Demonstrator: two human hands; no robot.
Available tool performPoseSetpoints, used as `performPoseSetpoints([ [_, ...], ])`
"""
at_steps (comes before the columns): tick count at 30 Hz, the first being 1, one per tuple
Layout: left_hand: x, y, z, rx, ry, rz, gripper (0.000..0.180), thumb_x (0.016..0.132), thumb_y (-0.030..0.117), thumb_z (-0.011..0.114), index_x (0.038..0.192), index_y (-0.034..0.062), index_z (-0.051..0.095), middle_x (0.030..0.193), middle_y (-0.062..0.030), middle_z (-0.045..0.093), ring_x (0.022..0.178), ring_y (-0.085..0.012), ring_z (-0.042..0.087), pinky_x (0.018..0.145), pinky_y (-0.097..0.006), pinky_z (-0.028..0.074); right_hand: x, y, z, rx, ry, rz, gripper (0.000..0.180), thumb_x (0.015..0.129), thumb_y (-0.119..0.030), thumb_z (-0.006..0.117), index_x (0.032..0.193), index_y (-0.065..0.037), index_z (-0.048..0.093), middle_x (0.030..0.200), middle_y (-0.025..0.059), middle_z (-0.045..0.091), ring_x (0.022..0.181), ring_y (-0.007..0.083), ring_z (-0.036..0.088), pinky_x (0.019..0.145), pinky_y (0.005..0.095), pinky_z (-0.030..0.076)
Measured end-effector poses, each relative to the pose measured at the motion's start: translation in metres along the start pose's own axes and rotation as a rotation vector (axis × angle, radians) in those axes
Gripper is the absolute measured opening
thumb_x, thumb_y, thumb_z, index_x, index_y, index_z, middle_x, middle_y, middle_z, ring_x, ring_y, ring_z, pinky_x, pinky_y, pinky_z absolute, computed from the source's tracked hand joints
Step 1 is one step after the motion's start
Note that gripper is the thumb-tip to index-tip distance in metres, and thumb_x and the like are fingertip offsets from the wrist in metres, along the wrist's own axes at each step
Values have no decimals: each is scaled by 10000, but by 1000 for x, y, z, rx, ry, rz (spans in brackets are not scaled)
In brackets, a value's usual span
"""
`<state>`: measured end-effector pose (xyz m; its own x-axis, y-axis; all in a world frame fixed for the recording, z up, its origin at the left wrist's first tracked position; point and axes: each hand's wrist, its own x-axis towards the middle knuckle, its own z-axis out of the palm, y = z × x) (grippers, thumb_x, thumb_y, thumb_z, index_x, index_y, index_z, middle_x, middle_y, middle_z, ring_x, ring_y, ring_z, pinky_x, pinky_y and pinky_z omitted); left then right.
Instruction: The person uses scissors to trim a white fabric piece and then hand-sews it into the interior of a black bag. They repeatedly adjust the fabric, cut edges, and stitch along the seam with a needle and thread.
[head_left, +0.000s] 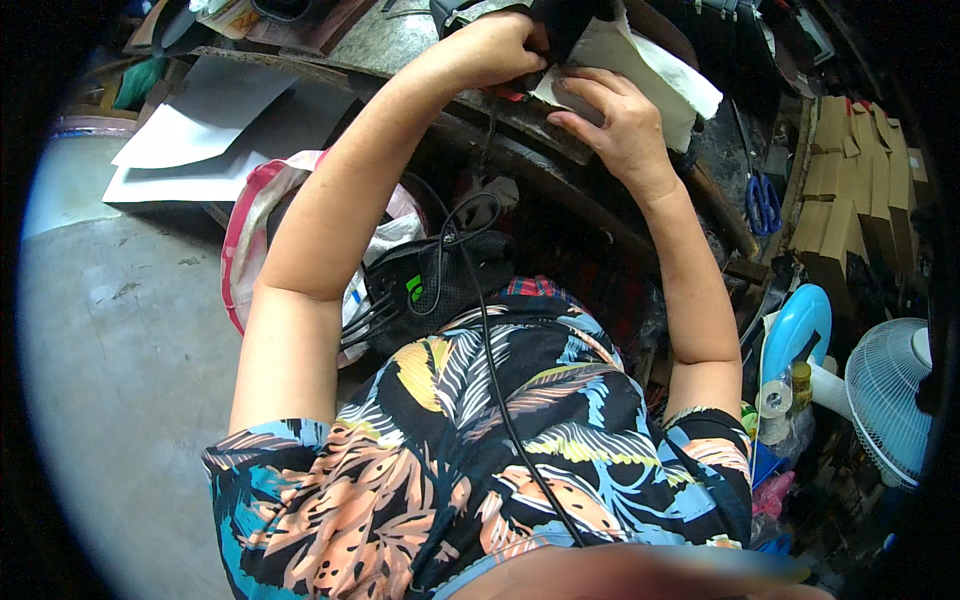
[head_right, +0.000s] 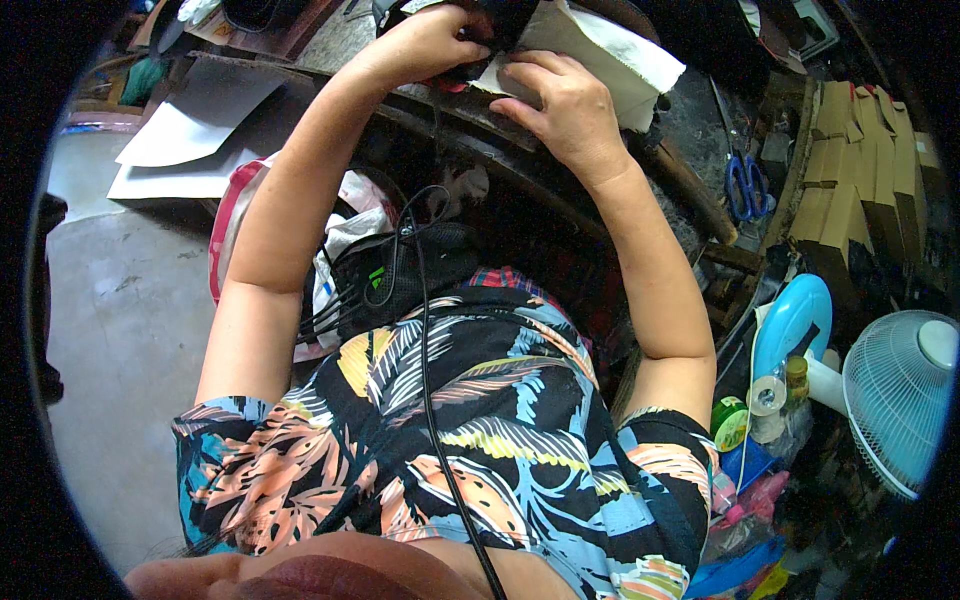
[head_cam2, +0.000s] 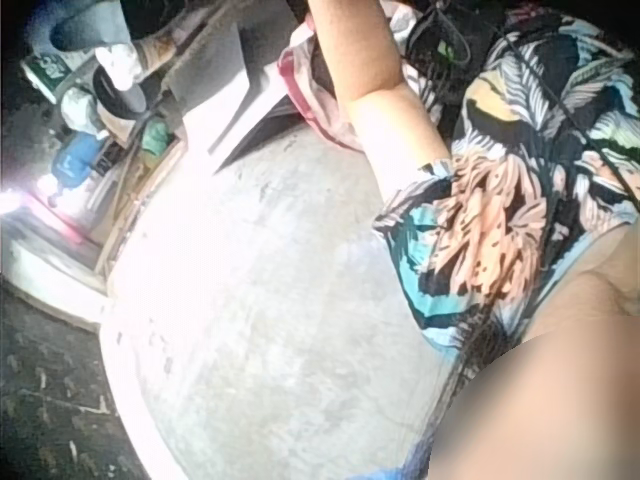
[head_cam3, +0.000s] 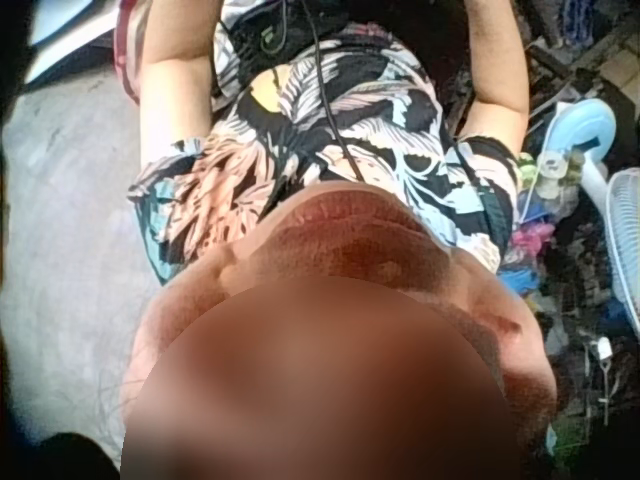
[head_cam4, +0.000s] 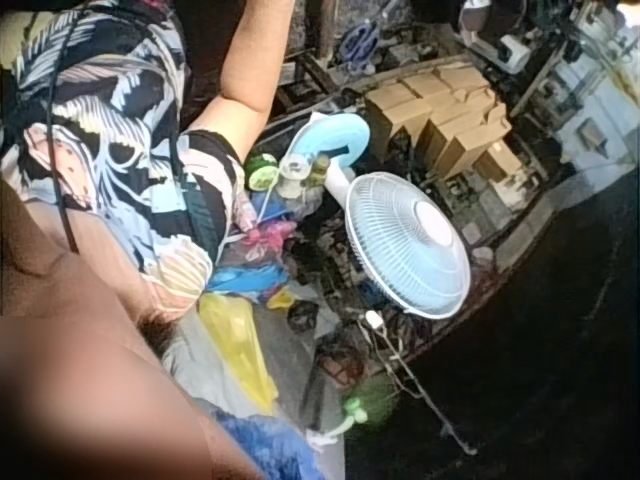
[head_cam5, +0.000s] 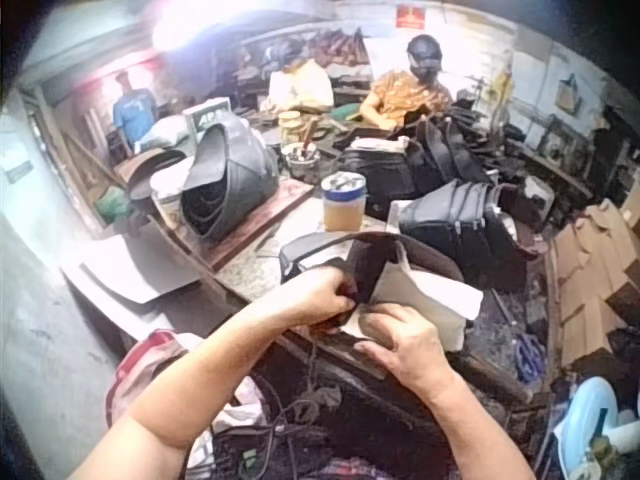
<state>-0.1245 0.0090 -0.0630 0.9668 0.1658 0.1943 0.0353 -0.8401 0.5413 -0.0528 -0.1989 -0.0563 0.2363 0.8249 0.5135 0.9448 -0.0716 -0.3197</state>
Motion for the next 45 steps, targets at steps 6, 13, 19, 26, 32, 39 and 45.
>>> performPoseSetpoints([
  [6, 3, 2, 12, 68, 68, 13, 244, 750, 166, 699, 906, -21, 720, 875, -239, 690, 850, -385, 680, 795, -438, 545, 0, 5, 5, 70, 102, -49, 196, 847, -234, 734, 974, -87, 713, 969, 68, 717, 906, 263, 683, 801, 356, 544],
  [13, -7, 17, -6, 80, 38, 8, 220, 760, 143, 643, 895, -16, 711, 879, -251, 676, 836, -401, 668, 789, -462, 534, -1, 3, -2, 352, 118, 309, 118, 953, -198, 636, 972, -84, 661, 831, 122, 691, 737, 287, 680, 660, 343, 527],
  [19, 1, 18, 1, 74, 61, 10, 221, 751, 172, 665, 845, -22, 717, 845, -264, 674, 825, -409, 672, 774, -470, 542, 2, -1, 2, -58, 132, -194, 100, 816, -171, 725, 881, -124, 666, 971, 37, 725, 944, 234, 693, 779, 352, 573],
  [26, 8, 22, 0, 147, 22, -116, 226, 791, 209, 624, 849, 4, 699, 857, -235, 675, 840, -400, 663, 779, -468, 526, 1, -6, -3, -20, 40, -153, 108, 793, -146, 717, 855, -102, 641, 1121, 41, 694, 1021, 236, 663, 833, 359, 558],
  [32, 6, 24, -4, 105, 14, -153, 241, 788, 210, 623, 882, 5, 705, 860, -234, 683, 838, -397, 669, 783, -470, 529, 1, -6, -2, -27, 49, -166, 123, 805, -149, 711, 871, -89, 626, 1117, 44, 697, 1013, 237, 660, 813, 350, 561],
  [39, 5, 22, -10, 64, -30, -125, 344, 802, 334, 700, 917, 10, 718, 866, -230, 691, 825, -384, 677, 756, -450, 529, 2, -6, -2, -39, 49, -162, 123, 822, -162, 708, 890, -93, 632, 1094, 31, 710, 992, 237, 664, 815, 347, 564],
  [45, 10, 23, -12, 90, -93, -30, 386, 731, 321, 782, 896, -20, 710, 812, -235, 680, 768, -376, 676, 712, -432, 534, 0, -5, 0, 39, 30, -152, 115, 847, -166, 700, 949, -114, 688, 1065, 34, 724, 1015, 238, 665, 838, 357, 561],
])
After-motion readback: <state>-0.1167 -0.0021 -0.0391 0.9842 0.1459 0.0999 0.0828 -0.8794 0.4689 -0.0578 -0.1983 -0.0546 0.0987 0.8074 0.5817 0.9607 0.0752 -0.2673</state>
